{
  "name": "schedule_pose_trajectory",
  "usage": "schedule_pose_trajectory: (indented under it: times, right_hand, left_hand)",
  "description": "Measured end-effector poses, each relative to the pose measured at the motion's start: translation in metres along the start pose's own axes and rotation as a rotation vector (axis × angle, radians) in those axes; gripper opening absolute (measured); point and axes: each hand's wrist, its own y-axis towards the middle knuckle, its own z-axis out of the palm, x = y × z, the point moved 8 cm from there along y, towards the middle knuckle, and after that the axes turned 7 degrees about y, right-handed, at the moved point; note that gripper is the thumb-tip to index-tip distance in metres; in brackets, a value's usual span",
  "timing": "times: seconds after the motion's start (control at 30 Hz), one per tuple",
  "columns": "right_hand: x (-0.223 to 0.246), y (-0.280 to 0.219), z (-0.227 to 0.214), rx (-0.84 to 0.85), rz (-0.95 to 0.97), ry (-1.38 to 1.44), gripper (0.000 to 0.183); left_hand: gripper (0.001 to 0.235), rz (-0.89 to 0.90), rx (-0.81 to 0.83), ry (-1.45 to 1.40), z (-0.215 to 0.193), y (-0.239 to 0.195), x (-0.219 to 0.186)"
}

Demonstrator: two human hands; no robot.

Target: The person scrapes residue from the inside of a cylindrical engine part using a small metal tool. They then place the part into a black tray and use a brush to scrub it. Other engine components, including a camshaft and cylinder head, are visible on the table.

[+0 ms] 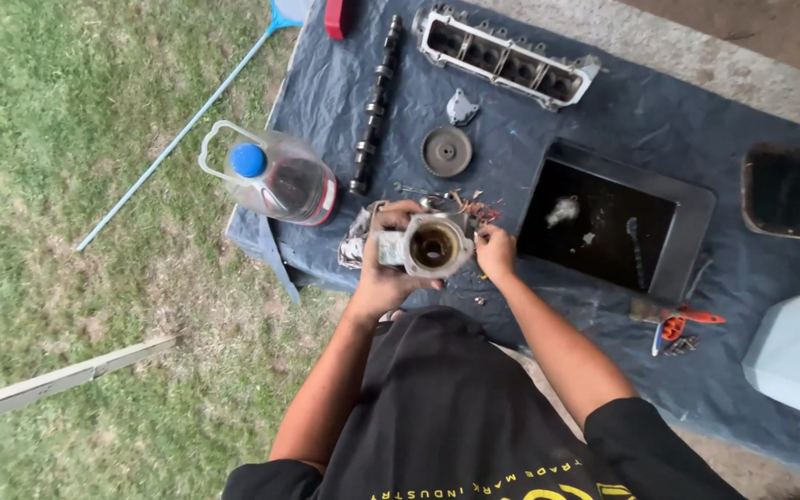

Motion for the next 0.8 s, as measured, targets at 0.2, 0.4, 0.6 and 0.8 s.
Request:
schedule_pose_trajectory:
  times: [0.2, 0.4, 0.6, 0.8]
  right_hand:
    - [0.032, -0.008, -0.005, 0.047, 0.054, 0.120, 0.021]
    - [0.017, -0.006, 0.010, -0.069, 0.048, 0.202, 0.015]
    - [0.000, -0.026, -0.002, -0.156, 0.139, 0.383, 0.023]
    - [0.123, -0.084, -0.104, -0.221, -0.105, 0.699, 0.013]
  left_hand:
    - [0.054, 0.064, 0.096, -0.033, -0.005, 0.015, -0.023]
    - [0.065, -0.016, 0.180, -0.134, -0.021, 0.019, 0.014]
    - [0.073, -0.071, 0.283, -0.298, -0.019, 0.029, 0.045]
    - [0.072, -0.066, 0.371, -0.422, -0.005, 0.042, 0.032]
